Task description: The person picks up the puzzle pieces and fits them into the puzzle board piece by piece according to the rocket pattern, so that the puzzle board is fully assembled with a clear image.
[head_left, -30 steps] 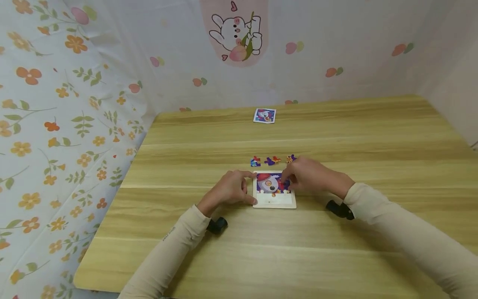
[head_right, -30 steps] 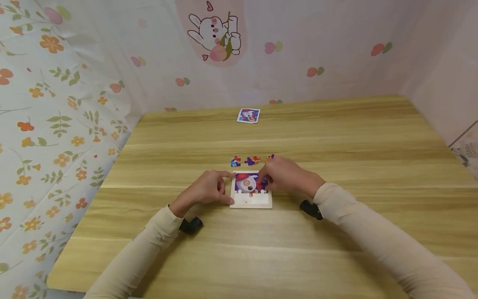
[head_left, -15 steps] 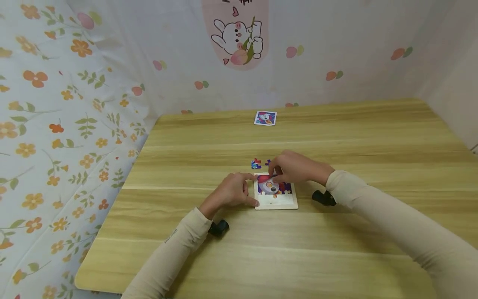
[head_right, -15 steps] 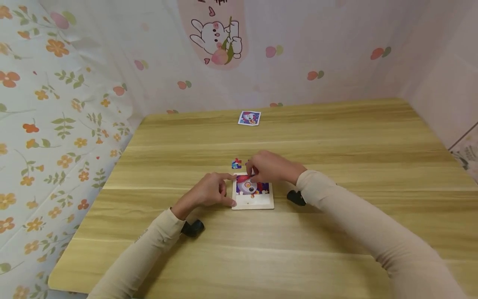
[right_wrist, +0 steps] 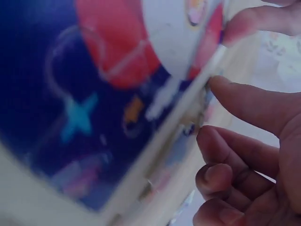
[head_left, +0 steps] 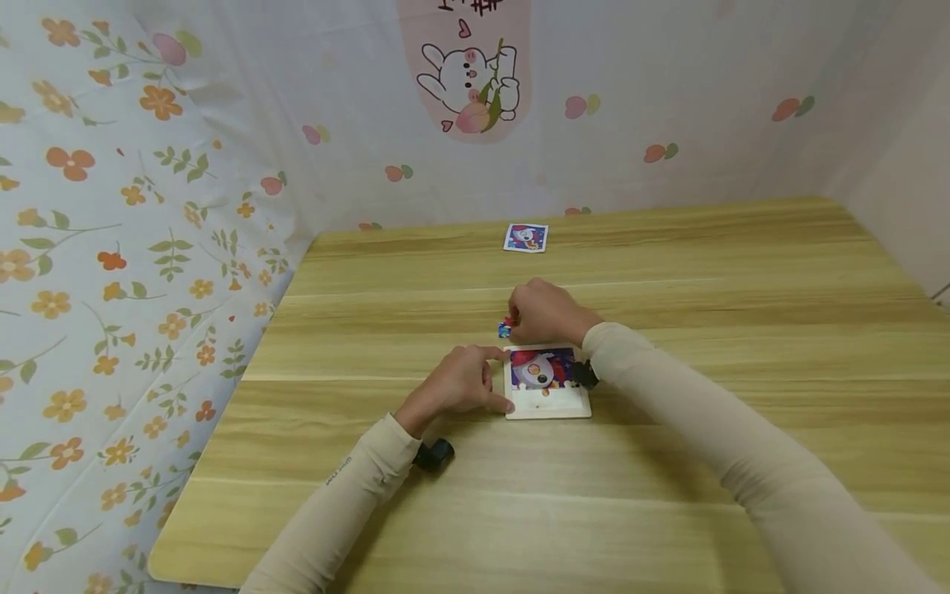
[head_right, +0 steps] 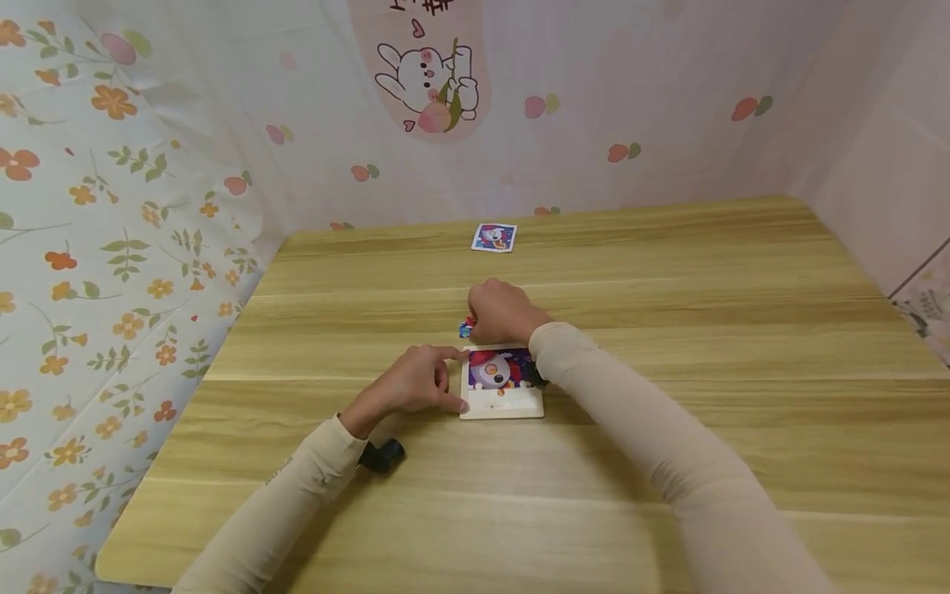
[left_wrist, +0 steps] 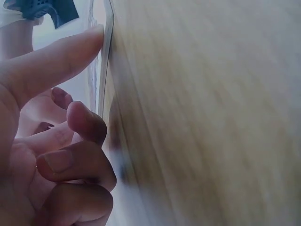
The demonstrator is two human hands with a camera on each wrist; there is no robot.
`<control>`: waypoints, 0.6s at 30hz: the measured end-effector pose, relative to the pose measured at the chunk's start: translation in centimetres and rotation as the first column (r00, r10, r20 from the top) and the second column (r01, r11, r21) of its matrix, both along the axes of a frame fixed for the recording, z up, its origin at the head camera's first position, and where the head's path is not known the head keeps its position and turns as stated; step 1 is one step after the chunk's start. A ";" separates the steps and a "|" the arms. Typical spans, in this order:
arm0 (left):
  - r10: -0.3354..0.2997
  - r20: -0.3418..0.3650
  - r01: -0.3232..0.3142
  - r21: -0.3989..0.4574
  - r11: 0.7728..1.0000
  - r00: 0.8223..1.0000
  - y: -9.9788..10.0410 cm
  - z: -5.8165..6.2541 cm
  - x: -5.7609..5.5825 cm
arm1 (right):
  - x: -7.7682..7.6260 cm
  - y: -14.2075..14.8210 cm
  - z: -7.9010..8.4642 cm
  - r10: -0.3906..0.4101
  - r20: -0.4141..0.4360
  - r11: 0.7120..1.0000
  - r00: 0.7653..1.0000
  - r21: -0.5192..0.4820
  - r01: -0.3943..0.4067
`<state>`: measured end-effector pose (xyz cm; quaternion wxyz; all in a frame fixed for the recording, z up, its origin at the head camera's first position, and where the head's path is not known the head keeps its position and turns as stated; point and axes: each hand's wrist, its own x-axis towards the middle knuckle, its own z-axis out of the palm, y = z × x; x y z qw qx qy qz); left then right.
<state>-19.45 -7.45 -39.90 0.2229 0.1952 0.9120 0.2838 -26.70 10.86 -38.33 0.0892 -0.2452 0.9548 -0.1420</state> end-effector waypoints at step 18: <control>0.005 -0.001 -0.005 -0.012 1.000 1.000 0.1 0.1 0.0 | -0.6 0.4 -0.9 -0.072 0.108 0.970 0.992 -0.225 0.095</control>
